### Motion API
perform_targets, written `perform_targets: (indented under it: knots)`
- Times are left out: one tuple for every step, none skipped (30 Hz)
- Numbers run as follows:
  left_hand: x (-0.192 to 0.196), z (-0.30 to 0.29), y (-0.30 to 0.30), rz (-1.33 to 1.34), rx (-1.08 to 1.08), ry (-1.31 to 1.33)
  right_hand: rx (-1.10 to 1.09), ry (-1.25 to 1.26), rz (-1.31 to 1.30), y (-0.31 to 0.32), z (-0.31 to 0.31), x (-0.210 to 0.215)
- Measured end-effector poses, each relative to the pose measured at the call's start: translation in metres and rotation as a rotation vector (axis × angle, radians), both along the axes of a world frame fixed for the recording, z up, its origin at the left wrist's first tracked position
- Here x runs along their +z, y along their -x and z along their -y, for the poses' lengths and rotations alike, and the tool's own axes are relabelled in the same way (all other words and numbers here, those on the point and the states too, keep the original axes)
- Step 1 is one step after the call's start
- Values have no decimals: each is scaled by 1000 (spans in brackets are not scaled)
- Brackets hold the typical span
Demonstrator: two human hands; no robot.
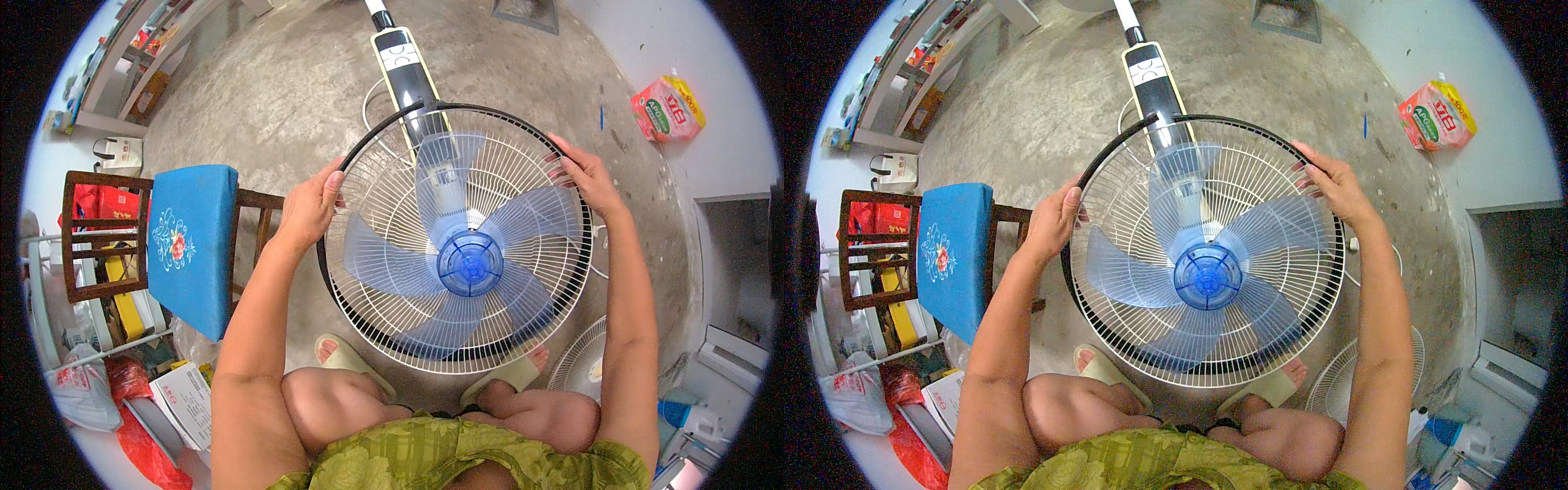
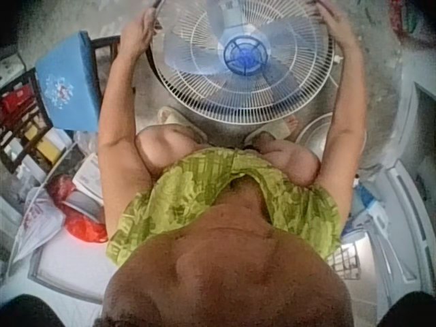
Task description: The person assembles a standing fan by attaching the front protective cage to the fan head. They align the cage with the fan blades and secure it by twisting the locking ring into place.
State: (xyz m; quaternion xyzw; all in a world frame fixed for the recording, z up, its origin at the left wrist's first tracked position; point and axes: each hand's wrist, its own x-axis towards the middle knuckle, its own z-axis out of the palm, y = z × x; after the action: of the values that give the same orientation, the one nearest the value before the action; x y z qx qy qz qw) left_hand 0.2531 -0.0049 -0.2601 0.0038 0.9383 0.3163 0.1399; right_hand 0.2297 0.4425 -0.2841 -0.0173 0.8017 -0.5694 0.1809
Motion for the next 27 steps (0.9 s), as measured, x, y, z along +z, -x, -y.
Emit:
perform_targets:
  knots:
    - [-2,0,0,-19,-15,26,1,-5,-12,1,0,-1]
    - [-5,0,0,-24,-24,-18,5,-11,-23,1,0,-2]
    - [-8,0,-1,-30,-32,-61,9,-16,-29,2,0,-2]
    - [-9,0,-2,-36,-41,-105,14,-21,-34,2,0,-2]
    - [-10,0,-3,-7,-22,-110,16,-28,-36,1,0,-2]
    - [-9,0,-3,22,-3,-114,13,-35,-30,1,1,-1]
    - [-9,0,-3,52,16,-117,11,-42,-25,1,3,2]
    - [-8,0,-4,64,24,-107,8,-48,-17,0,5,4]
    - [-7,0,-5,76,32,-96,14,-47,-13,0,5,5]
    - [-7,1,-5,89,39,-85,19,-46,-8,0,6,4]
    - [-9,2,-6,67,31,-97,24,-48,-2,0,6,5]
    - [-12,4,-7,46,22,-108,33,-70,9,0,7,7]
    - [-15,7,-7,27,11,-119,40,-93,22,2,8,9]
    - [-16,5,-4,47,24,-85,38,-125,48,1,5,8]
    - [-19,-4,-1,88,22,-66,66,-178,-36,-3,-4,2]
    - [-23,-9,6,131,14,-47,96,-233,-115,2,-12,-7]
    - [-24,-8,10,234,72,2,114,-254,-214,6,-21,-14]
    - [-25,-4,13,335,133,53,119,-279,-240,7,-23,-16]
    - [-23,-1,8,248,155,1,131,-296,-267,9,-23,-20]
    - [-19,9,-2,189,159,-65,138,-305,-237,10,-9,-11]
    - [-20,24,-8,99,89,-31,109,-253,-163,2,13,3]
    - [-28,27,-1,37,65,-20,51,-224,-108,-2,17,21]
    - [-26,14,0,52,80,-60,64,-214,-62,-2,4,17]
    - [-30,13,7,118,97,-91,84,-189,-19,7,-5,7]
    - [-33,9,9,120,66,-105,106,-163,22,9,-14,-1]
    - [-29,8,9,107,46,-108,93,-161,20,8,-11,-2]
    - [-31,11,9,98,31,-97,82,-159,17,7,-8,-2]
